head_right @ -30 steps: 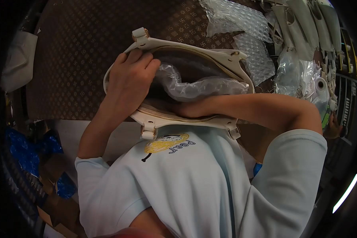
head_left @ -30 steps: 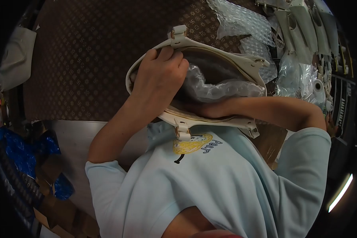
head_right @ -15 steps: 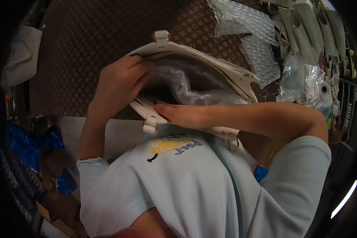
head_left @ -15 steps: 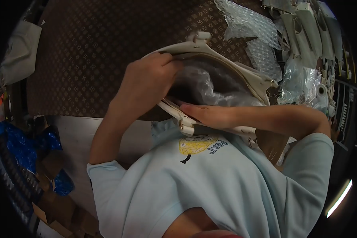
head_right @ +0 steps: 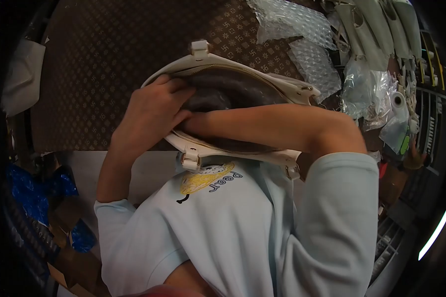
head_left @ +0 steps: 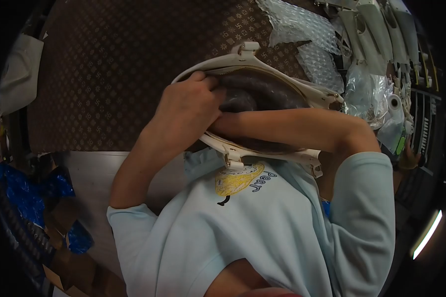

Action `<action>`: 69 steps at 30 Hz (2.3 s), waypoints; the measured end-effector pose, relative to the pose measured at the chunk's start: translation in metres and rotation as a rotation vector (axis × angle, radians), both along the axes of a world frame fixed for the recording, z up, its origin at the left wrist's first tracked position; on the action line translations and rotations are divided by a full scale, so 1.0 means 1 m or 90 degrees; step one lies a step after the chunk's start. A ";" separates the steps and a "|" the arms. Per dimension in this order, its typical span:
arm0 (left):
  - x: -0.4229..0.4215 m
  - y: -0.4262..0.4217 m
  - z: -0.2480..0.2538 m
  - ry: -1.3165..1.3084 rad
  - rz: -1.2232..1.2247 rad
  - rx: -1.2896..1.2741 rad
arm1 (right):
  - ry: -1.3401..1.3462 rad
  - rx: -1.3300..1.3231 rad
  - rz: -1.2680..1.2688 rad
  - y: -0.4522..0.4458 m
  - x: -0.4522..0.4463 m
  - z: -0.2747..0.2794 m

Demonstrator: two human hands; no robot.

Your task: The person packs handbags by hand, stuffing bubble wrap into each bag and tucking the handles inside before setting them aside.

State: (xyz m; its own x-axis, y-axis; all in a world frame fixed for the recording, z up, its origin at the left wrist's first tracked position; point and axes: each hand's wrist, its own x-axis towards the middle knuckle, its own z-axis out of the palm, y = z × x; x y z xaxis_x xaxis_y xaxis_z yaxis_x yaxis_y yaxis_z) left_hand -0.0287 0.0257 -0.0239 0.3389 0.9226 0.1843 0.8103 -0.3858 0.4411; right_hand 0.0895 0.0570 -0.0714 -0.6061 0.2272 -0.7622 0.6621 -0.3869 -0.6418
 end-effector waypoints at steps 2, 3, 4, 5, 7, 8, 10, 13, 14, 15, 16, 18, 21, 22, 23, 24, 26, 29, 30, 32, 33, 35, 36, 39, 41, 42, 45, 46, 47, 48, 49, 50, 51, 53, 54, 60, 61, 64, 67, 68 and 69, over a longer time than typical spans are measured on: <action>-0.002 0.003 0.005 0.032 -0.007 -0.048 | 0.024 0.076 0.127 0.007 0.021 0.020; -0.002 0.006 0.006 0.076 -0.003 -0.084 | 0.046 0.140 0.259 0.025 0.042 0.060; -0.001 0.008 0.006 0.068 -0.009 -0.082 | 0.052 0.187 0.308 0.034 0.058 0.101; -0.001 0.009 0.007 0.072 -0.006 -0.085 | -0.001 0.363 0.384 0.039 0.077 0.125; -0.003 0.011 0.007 0.085 -0.010 -0.089 | -0.052 0.540 0.447 0.039 0.118 0.136; -0.003 0.012 0.007 0.084 -0.009 -0.073 | -0.100 0.598 0.444 0.034 0.143 0.123; 0.000 0.013 0.008 0.088 -0.020 -0.058 | -0.151 0.654 0.427 0.025 0.165 0.104; 0.000 0.011 0.013 0.112 -0.003 -0.100 | -0.114 0.449 0.407 0.027 0.173 0.092; -0.002 0.008 0.013 0.117 -0.002 -0.098 | -0.136 0.483 0.427 0.017 0.174 0.091; -0.007 0.009 0.013 0.118 0.003 -0.092 | -0.162 0.523 0.450 0.014 0.171 0.089; -0.007 0.011 0.013 0.123 0.001 -0.093 | -0.158 0.522 0.446 0.013 0.167 0.090; -0.007 0.013 0.013 0.125 0.015 -0.072 | -0.127 0.553 0.394 0.011 0.159 0.093; -0.003 0.012 0.016 0.155 -0.050 -0.104 | -0.165 0.615 0.477 0.018 0.188 0.048; -0.003 0.012 0.017 0.155 -0.047 -0.104 | -0.164 0.616 0.480 0.024 0.188 0.046; -0.004 0.012 0.017 0.201 -0.069 -0.149 | -0.237 0.540 0.546 0.032 0.179 0.052; -0.006 0.011 0.020 0.250 -0.092 -0.195 | -0.307 0.462 0.606 0.035 0.171 0.059; -0.004 0.013 0.029 0.200 -0.090 -0.236 | -0.232 0.424 0.528 0.040 0.159 0.082; 0.013 0.011 0.032 0.033 -0.134 -0.256 | -0.069 0.398 0.380 0.029 0.142 0.087; 0.018 0.010 0.030 -0.082 -0.165 -0.223 | 0.020 0.426 0.315 0.026 0.139 0.087; 0.020 0.014 0.021 -0.069 -0.178 -0.248 | 0.001 0.413 0.364 0.027 0.139 0.070; 0.019 0.017 0.018 -0.060 -0.188 -0.271 | -0.021 0.400 0.417 0.031 0.138 0.064; 0.015 0.019 0.016 -0.024 -0.196 -0.278 | -0.013 0.387 0.422 0.042 0.143 0.068; 0.010 0.020 0.015 0.010 -0.211 -0.281 | -0.013 0.377 0.423 0.047 0.144 0.070; 0.006 0.020 0.008 0.049 -0.260 -0.272 | 0.036 0.301 0.374 0.055 0.152 0.069; 0.014 0.018 0.015 -0.018 -0.225 -0.264 | 0.015 0.339 0.355 0.045 0.145 0.080; 0.017 0.020 0.020 -0.082 -0.194 -0.255 | -0.006 0.379 0.329 0.040 0.141 0.084; 0.029 0.019 0.028 -0.181 -0.235 -0.435 | 0.060 0.339 0.358 0.035 0.141 0.051; 0.028 0.020 0.023 -0.182 -0.231 -0.435 | 0.061 0.338 0.362 0.037 0.142 0.047; 0.026 0.024 0.014 -0.121 -0.249 -0.531 | 0.038 0.339 0.402 0.039 0.142 0.044; 0.023 0.029 0.008 -0.058 -0.264 -0.625 | 0.015 0.342 0.443 0.043 0.142 0.042; 0.023 0.032 0.009 -0.062 -0.260 -0.625 | 0.016 0.341 0.449 0.049 0.139 0.042; 0.023 0.036 0.014 -0.035 -0.217 -0.686 | -0.028 0.314 0.476 0.057 0.137 0.045; 0.023 0.040 0.016 -0.007 -0.175 -0.745 | -0.072 0.288 0.501 0.061 0.135 0.050; 0.019 0.045 0.012 -0.048 -0.169 -0.693 | -0.030 0.343 0.428 0.061 0.144 0.066; 0.018 0.050 0.014 -0.072 -0.189 -0.634 | 0.014 0.396 0.354 0.061 0.146 0.079; 0.024 0.067 0.005 -0.063 -0.131 -0.644 | 0.352 0.283 0.233 -0.013 0.150 0.161; 0.024 0.069 0.002 -0.095 -0.114 -0.628 | 0.255 0.335 0.256 -0.029 0.149 0.136; 0.027 0.064 0.011 -0.155 -0.101 -0.627 | -0.059 0.957 0.411 -0.053 0.166 0.008; 0.029 0.062 0.006 -0.149 -0.042 -0.639 | -0.192 1.023 0.493 -0.057 0.169 -0.028; 0.031 0.057 0.007 -0.130 -0.049 -0.621 | -0.238 0.984 0.507 -0.059 0.168 -0.030; 0.030 0.057 0.010 -0.111 -0.052 -0.597 | -0.239 0.991 0.509 -0.056 0.172 -0.024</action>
State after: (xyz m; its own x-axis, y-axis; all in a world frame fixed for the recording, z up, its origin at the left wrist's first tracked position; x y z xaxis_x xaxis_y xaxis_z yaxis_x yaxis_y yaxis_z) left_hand 0.0017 0.0825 -0.0141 0.4462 0.6949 -0.5639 0.6904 0.1337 0.7110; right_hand 0.2619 0.0014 -0.0958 -0.7800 0.5675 -0.2637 0.5487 0.8228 0.1480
